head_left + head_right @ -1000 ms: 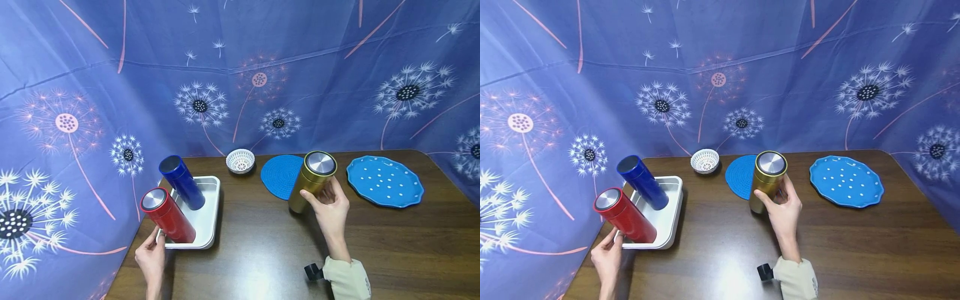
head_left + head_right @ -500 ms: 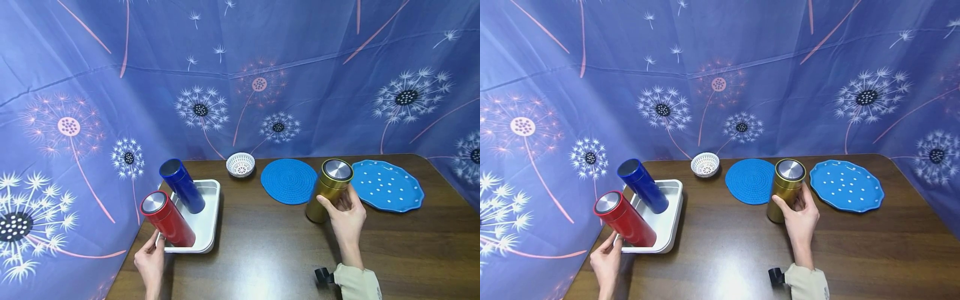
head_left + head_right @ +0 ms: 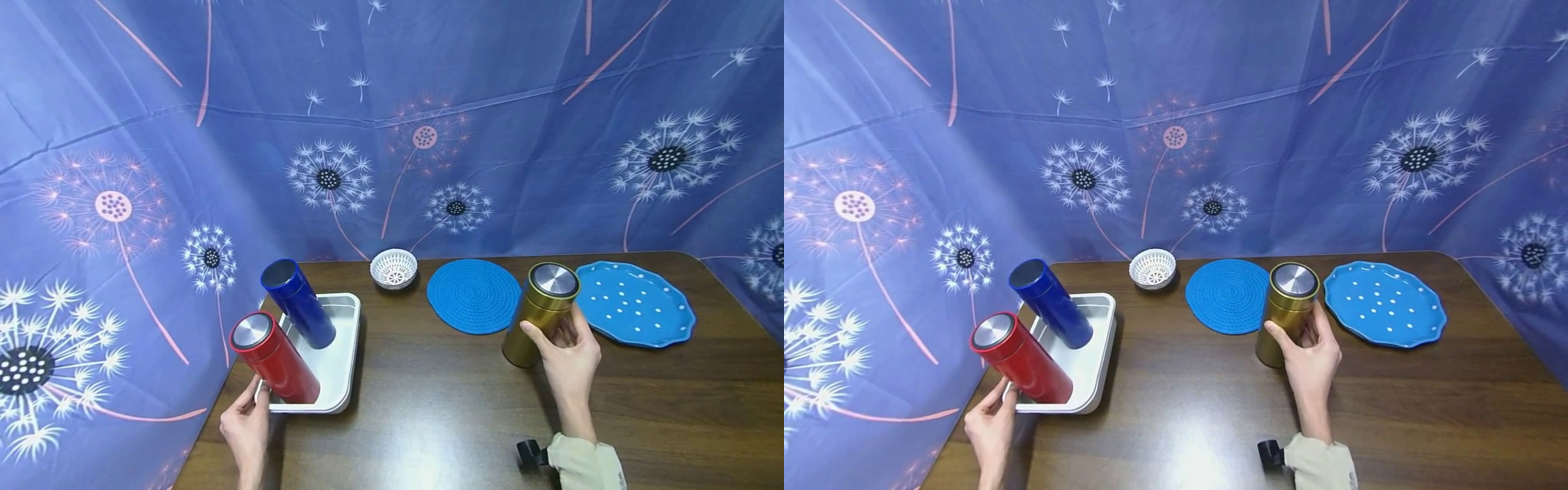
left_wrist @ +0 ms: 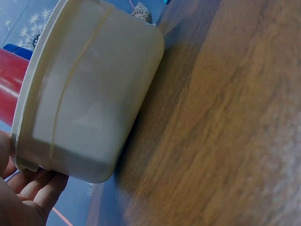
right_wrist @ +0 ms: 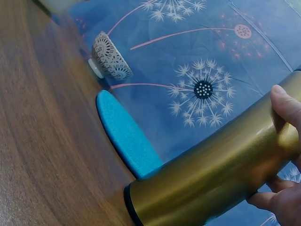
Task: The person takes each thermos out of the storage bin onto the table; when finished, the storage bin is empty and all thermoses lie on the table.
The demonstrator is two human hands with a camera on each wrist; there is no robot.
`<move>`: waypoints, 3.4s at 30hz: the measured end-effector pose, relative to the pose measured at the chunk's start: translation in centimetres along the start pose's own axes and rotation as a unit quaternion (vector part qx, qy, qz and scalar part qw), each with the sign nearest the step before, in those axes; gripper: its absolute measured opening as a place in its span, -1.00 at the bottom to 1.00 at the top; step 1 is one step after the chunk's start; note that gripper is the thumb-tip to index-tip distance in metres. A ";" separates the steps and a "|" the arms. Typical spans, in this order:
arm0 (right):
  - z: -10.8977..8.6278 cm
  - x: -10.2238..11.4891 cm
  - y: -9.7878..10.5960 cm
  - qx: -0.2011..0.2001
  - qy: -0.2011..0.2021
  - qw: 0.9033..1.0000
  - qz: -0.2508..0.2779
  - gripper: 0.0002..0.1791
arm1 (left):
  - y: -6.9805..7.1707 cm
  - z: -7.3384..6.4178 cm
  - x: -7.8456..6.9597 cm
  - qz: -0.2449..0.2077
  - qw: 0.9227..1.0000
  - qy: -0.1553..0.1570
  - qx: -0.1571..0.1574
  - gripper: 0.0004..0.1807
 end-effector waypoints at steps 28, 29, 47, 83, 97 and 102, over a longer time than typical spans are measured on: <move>-0.9 0.4 0.2 0.003 0.035 0.998 -0.053 -0.08 | -0.1 0.1 0.1 -0.017 1.000 0.008 0.002 -0.74; -1.1 0.4 0.3 -0.004 0.042 0.998 -0.049 -0.10 | -0.1 0.1 0.1 -0.019 1.000 0.008 0.002 -0.74; -4.9 0.0 -1.7 0.017 0.162 0.980 0.115 -0.43 | 0.8 0.5 0.5 -0.016 1.000 -0.003 -0.010 -0.73; -9.3 4.5 -22.1 0.365 0.100 0.918 0.117 -0.26 | -0.8 0.9 0.5 -0.060 0.998 -0.012 0.010 -0.71; -10.2 4.2 -28.4 0.429 0.024 0.881 0.200 0.06 | -0.6 0.9 0.7 -0.063 0.998 -0.018 -0.003 -0.72; -10.5 4.0 -29.7 0.441 0.009 0.874 0.204 0.09 | -0.6 0.9 0.7 -0.068 0.998 -0.016 -0.003 -0.72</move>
Point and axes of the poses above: each hand's wrist, its own z-axis towards the middle knuckle, its own y-axis out of the back of the hand, x = y × z, the point moved 4 cm from there along z, towards the middle knuckle, and after that the axes turned 12 degrees about x, right-handed, at the moved point
